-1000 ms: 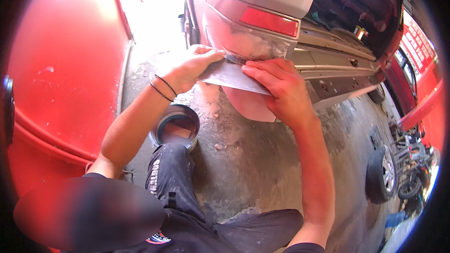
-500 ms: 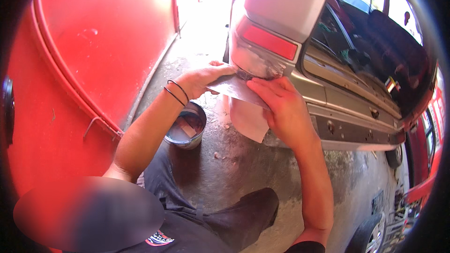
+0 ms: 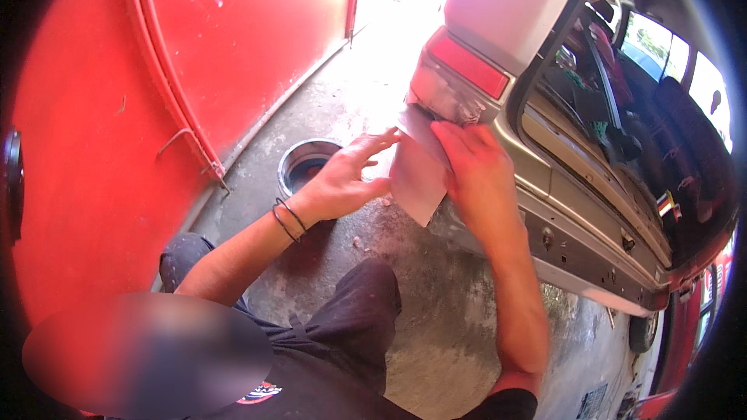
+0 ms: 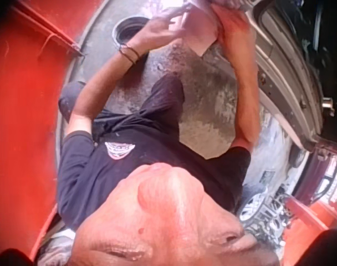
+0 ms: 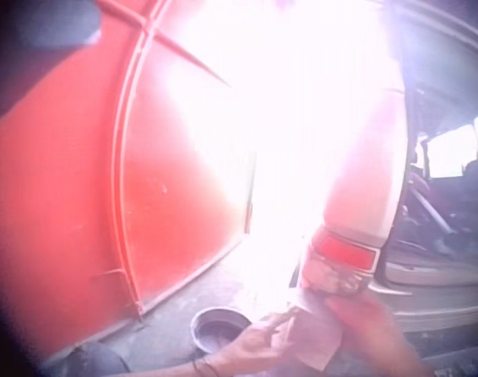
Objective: The person performs wet sanding on the red rear panel of a vehicle, using a sanding block dipped in a bucket of water. They alternate between scrubbing the body filler area and rinsing the block in the water.
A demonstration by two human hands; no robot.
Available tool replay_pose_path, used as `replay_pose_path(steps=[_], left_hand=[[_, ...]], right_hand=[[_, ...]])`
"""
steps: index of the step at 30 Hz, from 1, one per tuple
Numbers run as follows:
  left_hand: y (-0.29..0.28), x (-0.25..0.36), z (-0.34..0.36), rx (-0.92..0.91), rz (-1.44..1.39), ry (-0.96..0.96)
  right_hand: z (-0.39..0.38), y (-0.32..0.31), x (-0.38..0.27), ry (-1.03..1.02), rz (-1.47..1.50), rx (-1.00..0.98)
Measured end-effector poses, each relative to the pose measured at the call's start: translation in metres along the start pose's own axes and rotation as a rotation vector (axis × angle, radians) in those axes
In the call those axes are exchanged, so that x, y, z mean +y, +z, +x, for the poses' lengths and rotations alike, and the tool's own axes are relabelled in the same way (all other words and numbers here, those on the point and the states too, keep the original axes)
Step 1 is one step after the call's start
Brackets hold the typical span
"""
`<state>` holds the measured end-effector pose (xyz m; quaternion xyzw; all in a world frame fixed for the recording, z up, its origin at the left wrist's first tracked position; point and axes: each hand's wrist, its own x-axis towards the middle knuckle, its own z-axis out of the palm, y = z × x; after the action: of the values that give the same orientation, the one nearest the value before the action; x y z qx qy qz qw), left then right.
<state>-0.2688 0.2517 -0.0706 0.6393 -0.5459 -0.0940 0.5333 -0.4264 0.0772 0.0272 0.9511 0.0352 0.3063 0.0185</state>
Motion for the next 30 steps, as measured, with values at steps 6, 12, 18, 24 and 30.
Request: replay_pose_path(steps=[6,12,18,24,30], left_hand=[[0.037,-0.013,0.0,0.187,0.216,0.037],[0.059,-0.05,0.013,0.07,0.273,-0.014],[0.068,-0.054,0.004,0.319,0.032,0.187],[0.075,-0.054,0.005,0.353,-0.114,0.207],[0.074,-0.068,0.012,0.418,-0.194,0.271]], right_hand=[[0.005,0.002,0.002,0.007,0.042,-0.087],[0.012,0.007,-0.016,-0.063,0.03,-0.032],[0.027,0.015,-0.033,0.029,-0.047,-0.181],[0.056,0.039,-0.056,0.107,-0.267,-0.207],[0.06,0.037,-0.042,0.126,-0.263,-0.179]])
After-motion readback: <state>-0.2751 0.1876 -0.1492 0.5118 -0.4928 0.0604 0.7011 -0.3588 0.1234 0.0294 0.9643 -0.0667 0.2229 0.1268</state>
